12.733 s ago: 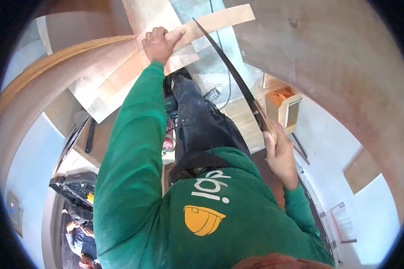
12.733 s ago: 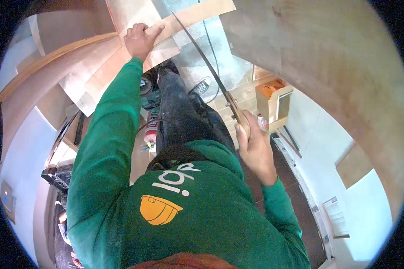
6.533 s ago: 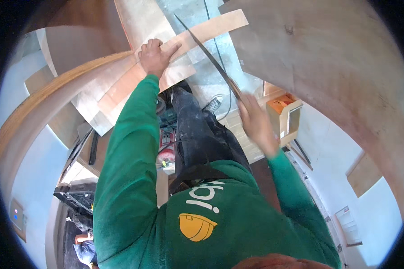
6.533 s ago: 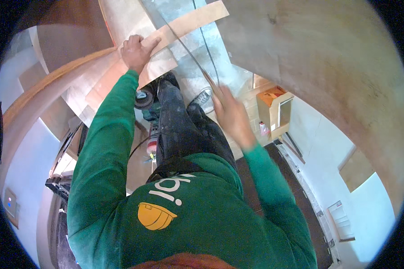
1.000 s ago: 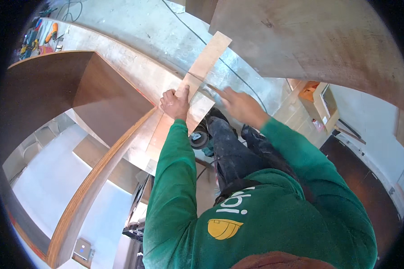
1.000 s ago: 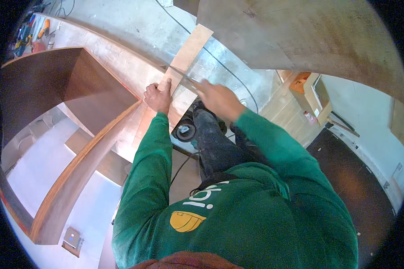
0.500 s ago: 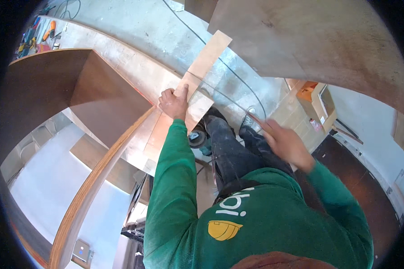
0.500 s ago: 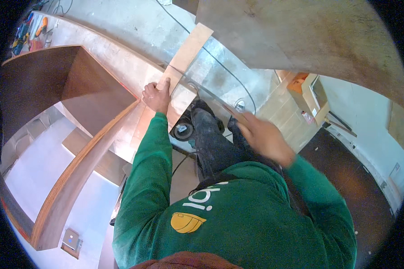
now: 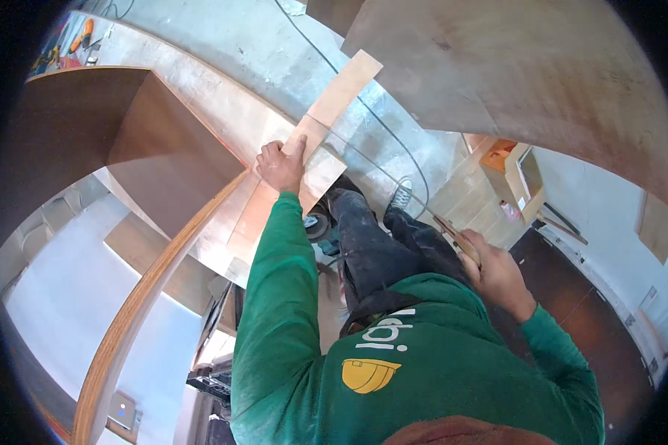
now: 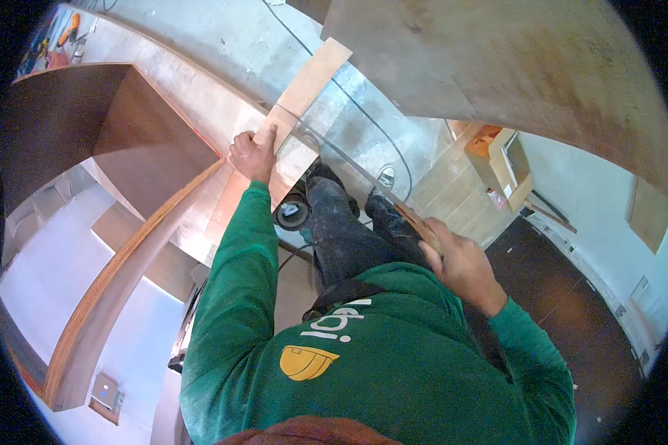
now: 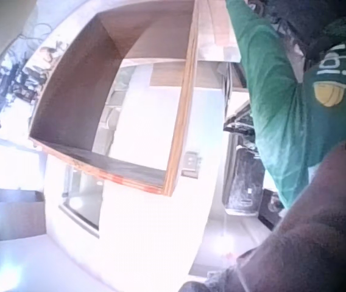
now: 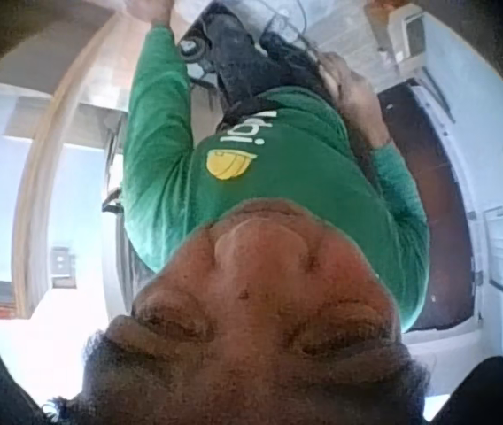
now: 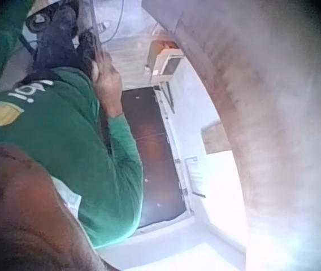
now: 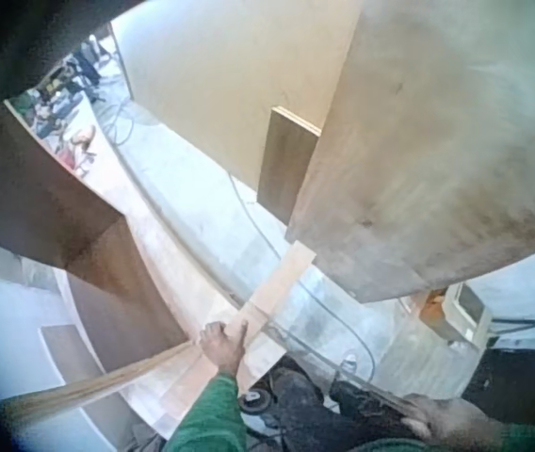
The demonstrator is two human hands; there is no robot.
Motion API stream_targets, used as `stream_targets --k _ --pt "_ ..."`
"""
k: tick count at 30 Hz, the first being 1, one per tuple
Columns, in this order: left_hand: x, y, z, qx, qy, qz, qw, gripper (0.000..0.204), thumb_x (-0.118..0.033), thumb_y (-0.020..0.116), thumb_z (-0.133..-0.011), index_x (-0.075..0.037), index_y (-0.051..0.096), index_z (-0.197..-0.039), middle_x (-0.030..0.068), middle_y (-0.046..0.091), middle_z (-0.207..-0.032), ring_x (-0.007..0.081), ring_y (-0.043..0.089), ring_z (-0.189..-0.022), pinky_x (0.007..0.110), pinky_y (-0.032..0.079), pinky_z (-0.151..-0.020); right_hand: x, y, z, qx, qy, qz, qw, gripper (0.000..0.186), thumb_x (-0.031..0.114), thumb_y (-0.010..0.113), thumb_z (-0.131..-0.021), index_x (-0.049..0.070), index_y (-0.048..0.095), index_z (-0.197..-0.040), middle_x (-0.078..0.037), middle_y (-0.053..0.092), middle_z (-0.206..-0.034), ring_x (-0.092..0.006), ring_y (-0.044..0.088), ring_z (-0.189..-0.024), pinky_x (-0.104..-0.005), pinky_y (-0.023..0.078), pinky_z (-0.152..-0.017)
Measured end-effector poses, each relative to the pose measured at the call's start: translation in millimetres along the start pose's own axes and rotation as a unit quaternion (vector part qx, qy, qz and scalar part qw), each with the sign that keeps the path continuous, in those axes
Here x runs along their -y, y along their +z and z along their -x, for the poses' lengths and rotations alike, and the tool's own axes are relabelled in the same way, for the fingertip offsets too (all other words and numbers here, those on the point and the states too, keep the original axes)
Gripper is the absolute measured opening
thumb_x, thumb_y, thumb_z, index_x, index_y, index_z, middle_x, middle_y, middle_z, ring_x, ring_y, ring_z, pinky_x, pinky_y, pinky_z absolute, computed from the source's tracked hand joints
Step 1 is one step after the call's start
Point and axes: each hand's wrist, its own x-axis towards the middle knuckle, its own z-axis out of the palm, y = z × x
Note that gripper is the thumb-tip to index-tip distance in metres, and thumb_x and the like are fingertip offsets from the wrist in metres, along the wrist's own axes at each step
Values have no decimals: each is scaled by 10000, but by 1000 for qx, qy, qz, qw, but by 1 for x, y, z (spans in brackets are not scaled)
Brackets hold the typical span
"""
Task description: The person marks a line on a wooden board with a pencil and a square, then uses a hand saw to cut the board while bracing it against a wooden cabinet structure.
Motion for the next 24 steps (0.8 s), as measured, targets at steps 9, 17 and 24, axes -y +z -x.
stream_targets --k 9,17,24 --pt "-4 5 -1 -1 19 7 1000 653 -715 802 -793 -98 702 -979 82 692 -1023 350 626 -1002 532 465 -876 33 89 -197 -25 -54 -34 998 329 317 617 -1049 37 571 -1216 -294 714 -888 -512 696 -843 -614 546 -750" --pt "2 5 0 -7 11 -4 1000 637 -703 807 -796 -100 695 -971 78 686 -1019 356 625 -991 533 460 -867 3 -8 -3 28 31 -6 999 405 310 623 -1055 72 566 -1378 -276 726 -955 -504 707 -873 -594 560 -750" --pt "-5 5 -1 -12 24 -6 1000 620 -692 803 -816 -101 694 -967 78 684 -1005 354 631 -974 527 473 -849 2 73 -140 -28 -85 -2 996 356 297 622 -1053 44 519 -1282 -277 728 -888 -506 706 -830 -615 552 -717"
